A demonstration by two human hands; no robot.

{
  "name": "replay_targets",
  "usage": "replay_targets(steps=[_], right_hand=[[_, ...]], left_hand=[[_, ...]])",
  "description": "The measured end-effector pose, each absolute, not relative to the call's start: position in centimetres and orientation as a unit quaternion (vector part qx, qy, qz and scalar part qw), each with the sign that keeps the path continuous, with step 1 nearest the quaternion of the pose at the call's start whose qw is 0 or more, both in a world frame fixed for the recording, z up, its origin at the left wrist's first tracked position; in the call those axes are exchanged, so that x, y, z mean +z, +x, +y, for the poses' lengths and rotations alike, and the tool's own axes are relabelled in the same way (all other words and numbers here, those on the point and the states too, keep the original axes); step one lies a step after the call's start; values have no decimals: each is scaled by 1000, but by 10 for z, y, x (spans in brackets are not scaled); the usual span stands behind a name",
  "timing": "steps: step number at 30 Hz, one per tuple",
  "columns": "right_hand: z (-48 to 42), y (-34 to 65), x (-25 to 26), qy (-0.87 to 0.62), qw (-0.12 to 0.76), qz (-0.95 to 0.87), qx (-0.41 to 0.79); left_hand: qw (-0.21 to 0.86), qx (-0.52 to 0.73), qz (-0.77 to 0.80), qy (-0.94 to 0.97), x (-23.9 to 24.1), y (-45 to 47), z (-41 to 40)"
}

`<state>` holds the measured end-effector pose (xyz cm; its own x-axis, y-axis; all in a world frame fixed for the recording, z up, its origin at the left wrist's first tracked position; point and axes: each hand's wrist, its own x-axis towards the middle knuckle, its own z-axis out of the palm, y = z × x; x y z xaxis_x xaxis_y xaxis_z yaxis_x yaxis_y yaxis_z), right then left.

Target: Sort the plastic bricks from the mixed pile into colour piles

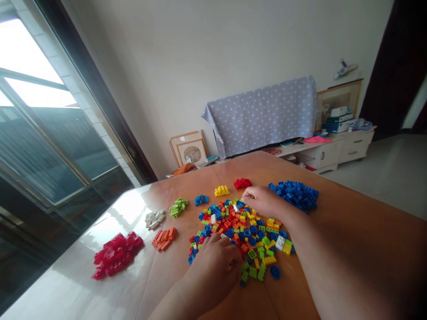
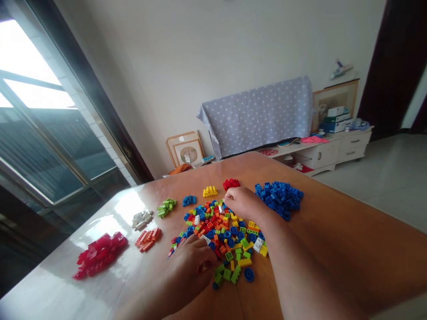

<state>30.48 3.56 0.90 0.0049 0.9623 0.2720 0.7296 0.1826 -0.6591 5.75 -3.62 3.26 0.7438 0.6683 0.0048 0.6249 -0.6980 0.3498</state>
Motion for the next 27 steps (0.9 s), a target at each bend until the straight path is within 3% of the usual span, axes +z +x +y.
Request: replay_targets(steps=[14,19,27], right_hand=[[44,303,-5,-612,332,-690,197],[48,302,-6,-621,327,-686,191],[40,304,-1,-597,341,-699,194]], left_hand=[[109,50,371,921,15,55,-38],[115,105,403,902,25,51,-34],[140,95,413,895,35,44,-29]])
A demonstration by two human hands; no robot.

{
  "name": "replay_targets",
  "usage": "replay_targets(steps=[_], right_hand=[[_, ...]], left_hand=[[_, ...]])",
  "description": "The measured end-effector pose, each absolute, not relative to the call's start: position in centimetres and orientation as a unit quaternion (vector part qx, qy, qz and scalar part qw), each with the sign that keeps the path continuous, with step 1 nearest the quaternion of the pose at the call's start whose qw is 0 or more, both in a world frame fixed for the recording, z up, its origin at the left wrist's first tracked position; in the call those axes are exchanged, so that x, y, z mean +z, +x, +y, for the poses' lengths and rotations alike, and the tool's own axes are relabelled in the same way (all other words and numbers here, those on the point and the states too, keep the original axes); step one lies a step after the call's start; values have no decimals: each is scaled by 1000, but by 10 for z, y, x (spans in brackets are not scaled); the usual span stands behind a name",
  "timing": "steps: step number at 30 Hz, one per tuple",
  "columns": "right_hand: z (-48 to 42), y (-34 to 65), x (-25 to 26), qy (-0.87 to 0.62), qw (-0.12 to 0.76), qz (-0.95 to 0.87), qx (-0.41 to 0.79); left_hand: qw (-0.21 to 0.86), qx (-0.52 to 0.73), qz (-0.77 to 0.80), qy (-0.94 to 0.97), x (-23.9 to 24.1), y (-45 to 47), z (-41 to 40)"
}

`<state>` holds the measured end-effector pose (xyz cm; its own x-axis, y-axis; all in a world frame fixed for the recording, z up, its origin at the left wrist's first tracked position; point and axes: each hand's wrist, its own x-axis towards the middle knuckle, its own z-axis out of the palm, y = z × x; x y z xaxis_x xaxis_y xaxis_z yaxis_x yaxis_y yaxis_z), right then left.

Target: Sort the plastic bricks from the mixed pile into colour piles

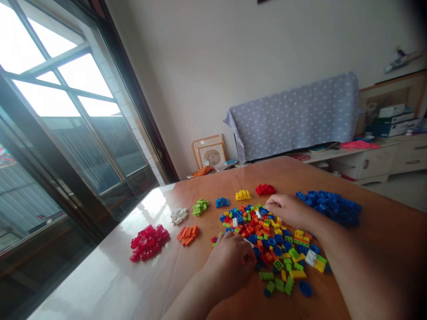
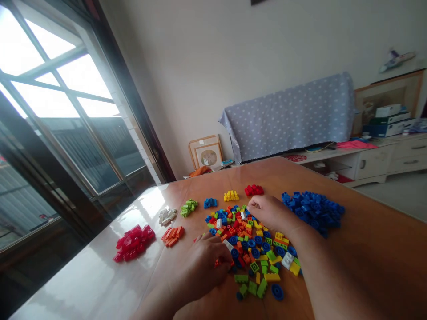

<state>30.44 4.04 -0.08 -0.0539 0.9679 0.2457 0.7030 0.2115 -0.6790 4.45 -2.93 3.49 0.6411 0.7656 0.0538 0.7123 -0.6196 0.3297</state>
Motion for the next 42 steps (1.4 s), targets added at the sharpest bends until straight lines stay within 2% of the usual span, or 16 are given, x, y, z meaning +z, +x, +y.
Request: replay_targets(steps=[6,13,24,29,33,42], right_hand=[[38,305,2,-594,329,-701,218],[42,305,-5,-589,328,-701,233],[43,305,-9,-592,300,-713,224],[50,308,-21,-584,312,-712,236],[55,311,-25,-584,310,-709,244],[57,311,-25,-588,293,-720,225]], left_hand=[[142,61,348,925,29,51,-34],[113,43,342,932,20,53,-34],[124,152,437,878,80,14,-33],[72,203,491,844,68,-37,21],[-9,168,596,785,47,-73,82],[-53,137,646,749,24,-99,154]])
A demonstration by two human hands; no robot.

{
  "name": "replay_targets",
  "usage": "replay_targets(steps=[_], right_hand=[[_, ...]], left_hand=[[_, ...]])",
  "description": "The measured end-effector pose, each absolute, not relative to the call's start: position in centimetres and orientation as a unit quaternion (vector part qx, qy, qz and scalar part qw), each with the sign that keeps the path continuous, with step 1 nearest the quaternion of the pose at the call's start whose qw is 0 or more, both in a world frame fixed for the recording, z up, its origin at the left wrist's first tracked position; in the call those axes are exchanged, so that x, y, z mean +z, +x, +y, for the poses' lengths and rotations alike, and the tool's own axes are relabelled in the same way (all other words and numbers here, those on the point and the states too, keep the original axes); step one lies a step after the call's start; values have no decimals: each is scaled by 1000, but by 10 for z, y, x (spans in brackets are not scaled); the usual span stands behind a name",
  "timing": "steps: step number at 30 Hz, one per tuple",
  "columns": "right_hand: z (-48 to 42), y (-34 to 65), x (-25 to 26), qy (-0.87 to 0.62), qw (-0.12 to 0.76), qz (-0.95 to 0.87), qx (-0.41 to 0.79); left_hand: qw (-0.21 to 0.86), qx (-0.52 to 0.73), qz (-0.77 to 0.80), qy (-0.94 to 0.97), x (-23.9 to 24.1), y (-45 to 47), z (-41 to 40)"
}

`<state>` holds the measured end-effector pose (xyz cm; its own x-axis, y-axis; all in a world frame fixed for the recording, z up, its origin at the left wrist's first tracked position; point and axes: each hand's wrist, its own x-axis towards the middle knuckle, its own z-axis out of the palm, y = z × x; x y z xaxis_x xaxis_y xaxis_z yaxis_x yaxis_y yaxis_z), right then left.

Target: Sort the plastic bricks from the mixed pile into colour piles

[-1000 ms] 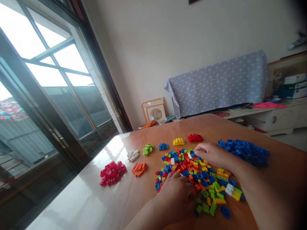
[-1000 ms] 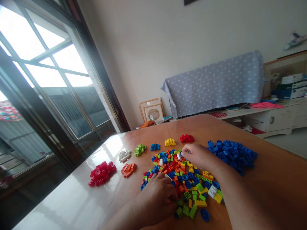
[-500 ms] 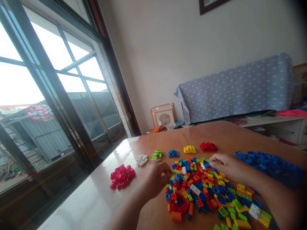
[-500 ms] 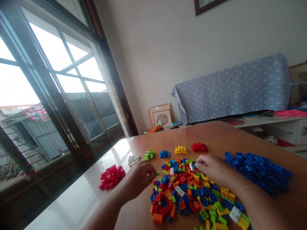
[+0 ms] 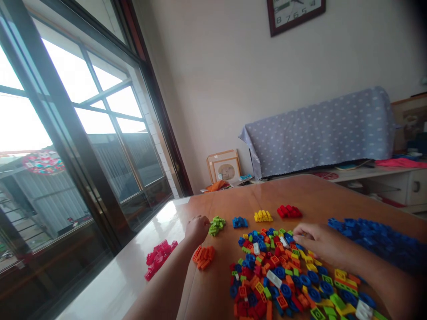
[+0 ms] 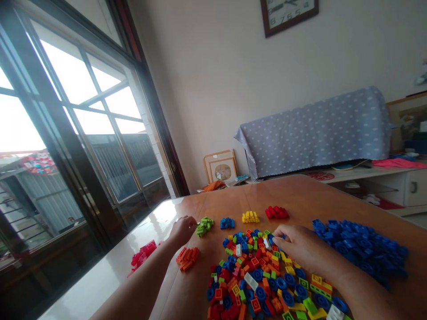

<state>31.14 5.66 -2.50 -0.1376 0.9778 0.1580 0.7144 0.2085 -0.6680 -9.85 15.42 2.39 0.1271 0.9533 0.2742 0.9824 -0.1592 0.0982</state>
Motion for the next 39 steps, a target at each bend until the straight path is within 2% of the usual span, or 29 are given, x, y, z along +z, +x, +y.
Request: replay_targets(steps=[10,20,24,28,33,39], right_hand=[[56,311,-24,-593,289,-718,222],[54,310,-19,-597,292,-719,204],[46,307,-10,-602,299,-712,201],[41,304,0,-610,306,-704,196],[38,302,6,-619,296,-703,190],[38,302,6,-623,301,-699,178]], left_hand=[[75,-110,-617,-775,27,-89,180],[86,-136,-604,-781,32,-71,163],[66,-147,-538,-827,39,-37,135],[1,-186,-388,-903,48,14,80],[-106,-128,-248,-954,53,58,7],[-117,-66,-185,-974,31,80,-26]])
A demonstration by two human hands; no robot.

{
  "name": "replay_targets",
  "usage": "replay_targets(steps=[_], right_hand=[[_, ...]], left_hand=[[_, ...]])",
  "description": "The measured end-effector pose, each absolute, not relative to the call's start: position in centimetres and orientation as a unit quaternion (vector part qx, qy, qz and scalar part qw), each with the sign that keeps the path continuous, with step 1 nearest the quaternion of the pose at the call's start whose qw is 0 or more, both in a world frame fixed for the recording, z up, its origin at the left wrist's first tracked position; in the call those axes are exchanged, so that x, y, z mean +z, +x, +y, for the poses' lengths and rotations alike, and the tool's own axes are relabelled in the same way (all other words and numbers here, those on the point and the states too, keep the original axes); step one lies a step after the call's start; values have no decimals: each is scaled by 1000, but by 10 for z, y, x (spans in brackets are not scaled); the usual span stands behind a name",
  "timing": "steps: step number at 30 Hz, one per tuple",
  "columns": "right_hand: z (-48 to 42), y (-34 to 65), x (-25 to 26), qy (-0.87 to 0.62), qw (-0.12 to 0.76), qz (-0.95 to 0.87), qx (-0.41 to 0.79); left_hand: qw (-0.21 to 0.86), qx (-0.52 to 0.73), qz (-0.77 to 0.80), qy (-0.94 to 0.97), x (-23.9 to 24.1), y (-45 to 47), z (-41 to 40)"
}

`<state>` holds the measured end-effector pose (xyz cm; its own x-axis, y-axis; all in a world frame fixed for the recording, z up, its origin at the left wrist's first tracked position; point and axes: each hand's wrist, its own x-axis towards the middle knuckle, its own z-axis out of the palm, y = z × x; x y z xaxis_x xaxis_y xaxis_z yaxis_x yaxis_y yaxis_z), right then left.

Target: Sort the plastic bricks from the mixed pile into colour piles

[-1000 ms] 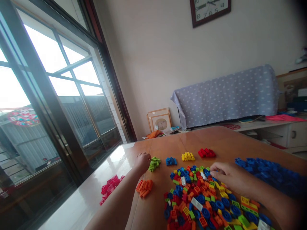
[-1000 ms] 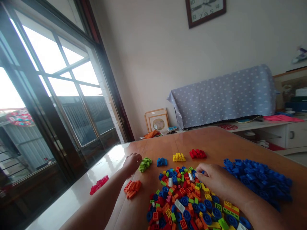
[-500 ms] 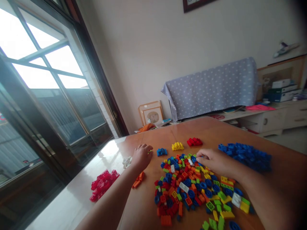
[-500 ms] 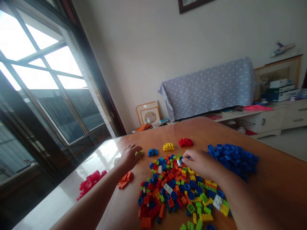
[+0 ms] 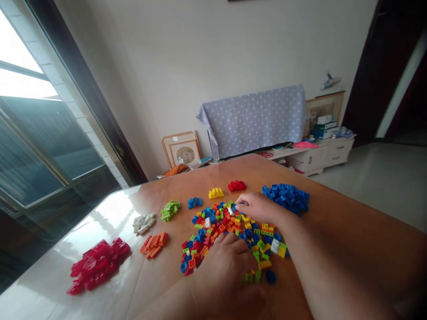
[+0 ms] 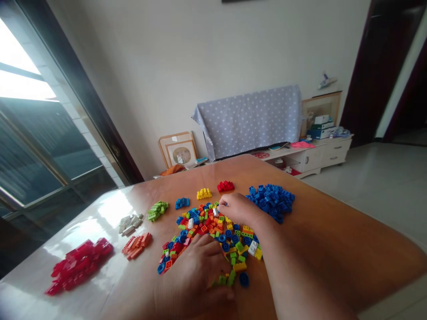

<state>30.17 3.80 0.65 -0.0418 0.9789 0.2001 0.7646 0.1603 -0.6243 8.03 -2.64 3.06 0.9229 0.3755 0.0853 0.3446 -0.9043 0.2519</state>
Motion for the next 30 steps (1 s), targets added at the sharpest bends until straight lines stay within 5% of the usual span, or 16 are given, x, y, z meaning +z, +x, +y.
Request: replay_targets(steps=[30], right_hand=[[45,300,-3,-611,301,-707,190]], left_hand=[[-83,145,207,964,-27,86,-17]])
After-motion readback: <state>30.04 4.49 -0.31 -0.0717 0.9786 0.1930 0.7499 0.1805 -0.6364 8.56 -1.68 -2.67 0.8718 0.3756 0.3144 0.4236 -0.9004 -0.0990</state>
